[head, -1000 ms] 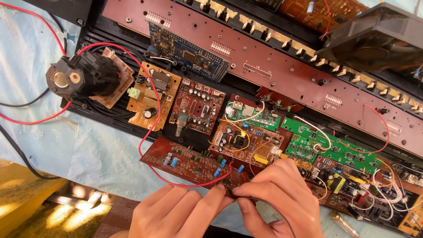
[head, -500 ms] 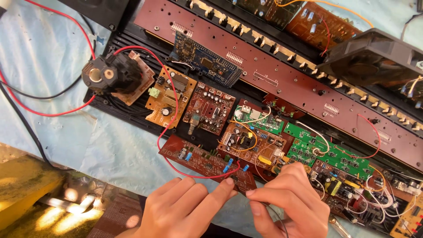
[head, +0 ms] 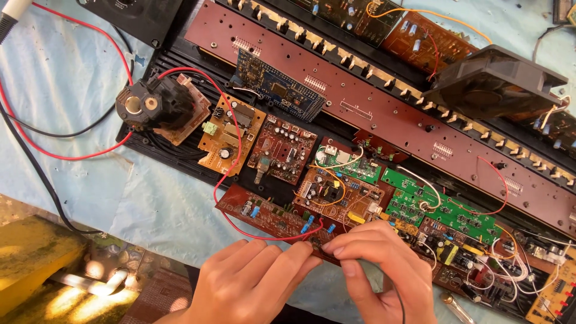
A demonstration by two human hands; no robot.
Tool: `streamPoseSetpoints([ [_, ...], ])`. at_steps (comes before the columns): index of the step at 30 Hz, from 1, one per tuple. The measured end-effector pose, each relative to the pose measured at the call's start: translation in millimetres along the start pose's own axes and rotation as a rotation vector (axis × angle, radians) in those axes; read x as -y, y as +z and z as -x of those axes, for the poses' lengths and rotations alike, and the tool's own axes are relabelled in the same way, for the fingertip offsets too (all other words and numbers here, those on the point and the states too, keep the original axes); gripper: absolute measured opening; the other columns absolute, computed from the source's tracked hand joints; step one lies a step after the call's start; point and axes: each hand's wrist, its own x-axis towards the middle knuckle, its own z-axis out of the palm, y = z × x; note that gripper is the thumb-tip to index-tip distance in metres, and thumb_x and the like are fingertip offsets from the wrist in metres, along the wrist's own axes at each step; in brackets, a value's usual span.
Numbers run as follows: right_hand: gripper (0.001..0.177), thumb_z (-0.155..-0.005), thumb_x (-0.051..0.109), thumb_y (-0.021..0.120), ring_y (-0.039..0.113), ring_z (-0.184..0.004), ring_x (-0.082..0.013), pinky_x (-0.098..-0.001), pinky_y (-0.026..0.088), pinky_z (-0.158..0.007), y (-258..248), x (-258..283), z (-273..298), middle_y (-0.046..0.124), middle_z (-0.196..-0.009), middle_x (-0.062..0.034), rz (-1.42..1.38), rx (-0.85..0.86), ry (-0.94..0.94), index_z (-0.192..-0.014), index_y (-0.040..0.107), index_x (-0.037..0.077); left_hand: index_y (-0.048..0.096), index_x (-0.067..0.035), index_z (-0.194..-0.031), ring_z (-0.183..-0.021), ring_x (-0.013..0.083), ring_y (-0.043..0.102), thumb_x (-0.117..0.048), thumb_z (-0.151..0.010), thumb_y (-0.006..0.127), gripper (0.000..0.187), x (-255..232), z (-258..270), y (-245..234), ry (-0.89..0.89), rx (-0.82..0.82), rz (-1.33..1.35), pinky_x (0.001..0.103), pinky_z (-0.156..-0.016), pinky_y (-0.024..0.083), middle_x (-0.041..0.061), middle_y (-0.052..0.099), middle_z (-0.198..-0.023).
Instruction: The person strips the insulation from the ends of a black wire using a small screwdriver. They then connect the exposed wire ends to terminals on a circuit board within a disassembled electronic device.
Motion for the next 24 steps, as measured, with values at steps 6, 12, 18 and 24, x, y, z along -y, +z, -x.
streamPoseSetpoints([
  [6,0.005,-0.089,0.005,0.063,0.071,-0.085,-0.0173,-0.0314,0.060,-0.079,-3,-6,1,0.081,-0.093,-0.0087,-0.083,0.018,0.101,-0.090,0.067,0.007,0.073,-0.007,-0.095,-0.050,0.0105,0.049,-0.014,-0.085,0.086,0.018,-4,-4,-3,-0.049,0.039,0.034,0.026,-0.048,0.043,-0.004,0.055,-0.065],
  [12,0.015,-0.082,-0.006,0.066,0.071,-0.089,-0.0170,-0.0289,0.060,-0.081,-6,-9,-2,0.080,-0.094,-0.0065,-0.116,0.064,0.089,-0.090,0.068,0.007,0.073,-0.006,-0.095,-0.053,0.0118,0.055,-0.016,-0.084,0.083,0.018,-5,-5,-2,-0.053,0.062,0.051,0.027,-0.050,0.046,-0.002,0.058,-0.067],
  [18,0.013,-0.078,-0.001,0.073,0.066,-0.087,-0.0168,-0.0303,0.054,-0.081,-9,-12,-4,0.079,-0.093,-0.0032,-0.061,0.083,0.044,-0.087,0.073,0.008,0.073,-0.008,-0.098,-0.052,0.0144,0.054,-0.014,-0.083,0.081,0.018,-3,-3,1,-0.047,0.084,0.101,0.029,-0.050,0.046,-0.001,0.057,-0.067],
  [24,0.018,-0.076,-0.007,0.072,0.059,-0.073,-0.0131,-0.0241,0.048,-0.067,-8,-7,-4,0.078,-0.087,-0.0037,-0.115,0.038,0.164,-0.089,0.075,0.005,0.071,-0.006,-0.105,-0.055,0.0170,0.055,-0.006,-0.076,0.071,0.029,-1,-2,2,0.003,0.135,0.131,0.030,-0.054,0.048,0.001,0.060,-0.072],
])
